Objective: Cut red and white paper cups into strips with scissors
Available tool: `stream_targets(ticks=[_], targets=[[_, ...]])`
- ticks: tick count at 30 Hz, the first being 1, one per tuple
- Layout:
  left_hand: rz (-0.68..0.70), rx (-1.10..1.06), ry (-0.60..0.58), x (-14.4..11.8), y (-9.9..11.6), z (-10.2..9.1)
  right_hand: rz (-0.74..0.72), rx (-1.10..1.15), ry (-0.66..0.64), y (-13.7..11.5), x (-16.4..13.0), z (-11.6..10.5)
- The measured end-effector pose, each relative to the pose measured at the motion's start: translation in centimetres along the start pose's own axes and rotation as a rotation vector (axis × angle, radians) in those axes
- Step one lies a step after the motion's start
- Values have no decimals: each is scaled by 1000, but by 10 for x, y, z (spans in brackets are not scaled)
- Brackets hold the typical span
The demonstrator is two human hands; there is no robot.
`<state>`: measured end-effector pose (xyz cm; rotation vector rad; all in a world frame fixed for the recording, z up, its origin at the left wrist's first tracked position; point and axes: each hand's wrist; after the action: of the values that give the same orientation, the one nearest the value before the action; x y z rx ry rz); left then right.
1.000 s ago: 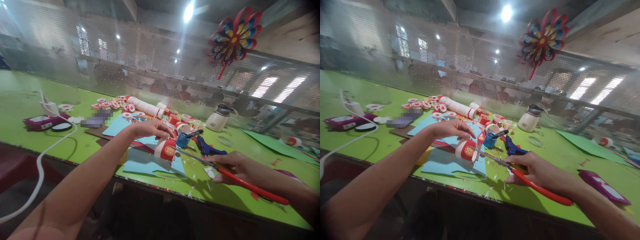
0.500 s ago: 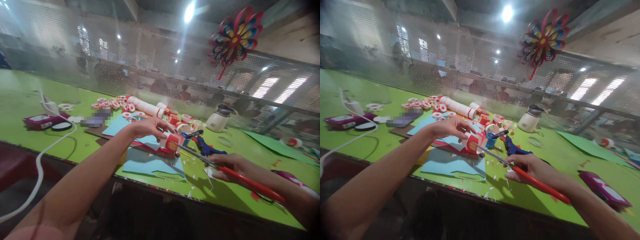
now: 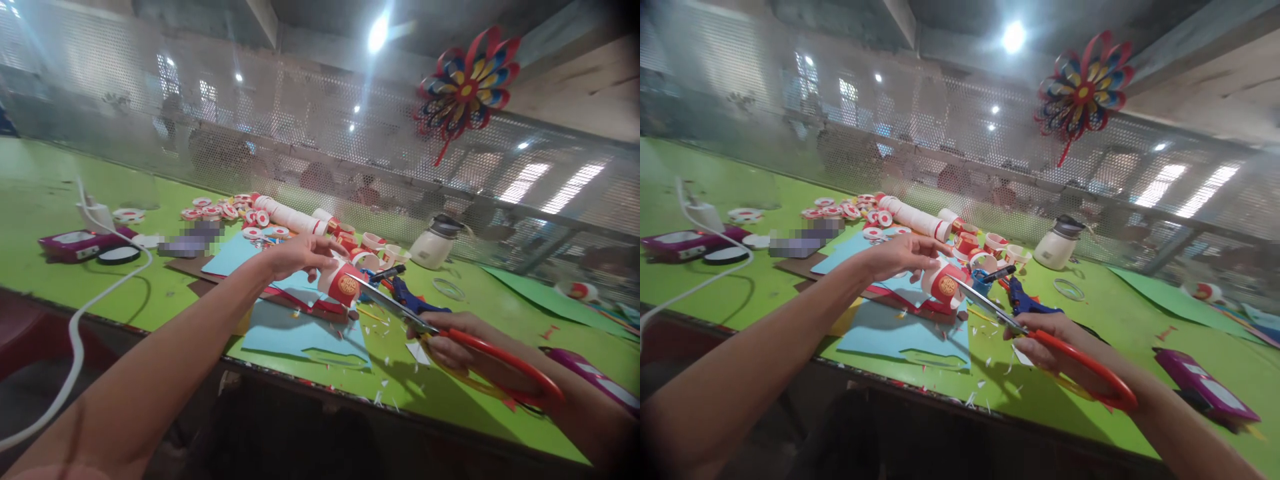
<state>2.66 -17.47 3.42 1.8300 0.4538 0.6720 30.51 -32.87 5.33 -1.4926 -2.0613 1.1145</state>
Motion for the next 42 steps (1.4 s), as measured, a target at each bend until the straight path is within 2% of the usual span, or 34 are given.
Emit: stream_targets(ticks=[4, 8, 12, 18, 23, 31, 42], targets=[[-26, -19, 12, 1, -1, 2, -12, 35, 74, 9, 0, 0], [-16, 1, 57, 2, 1, 7, -46, -136, 150, 15, -2, 4], [39, 53, 61, 2, 1, 10, -39, -247, 219, 14, -4, 13], [53, 82, 40, 1, 1, 9, -73, -285, 281, 8, -3, 23], [52, 40, 73, 2, -1, 8, -97, -327, 293, 6, -1, 26], [62, -2, 57, 1, 0, 6, -181, -371, 364, 14, 2, 33], [54, -59, 22, 1, 1, 7, -171, -276, 373, 22, 0, 40]])
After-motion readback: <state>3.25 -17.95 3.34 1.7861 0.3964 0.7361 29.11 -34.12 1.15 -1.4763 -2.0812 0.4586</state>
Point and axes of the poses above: each hand's wrist, its own x-axis towards the middle knuckle, its own z-axis out of the palm, y = z × x, and after that the axes turned 8 degrees about x, right-handed
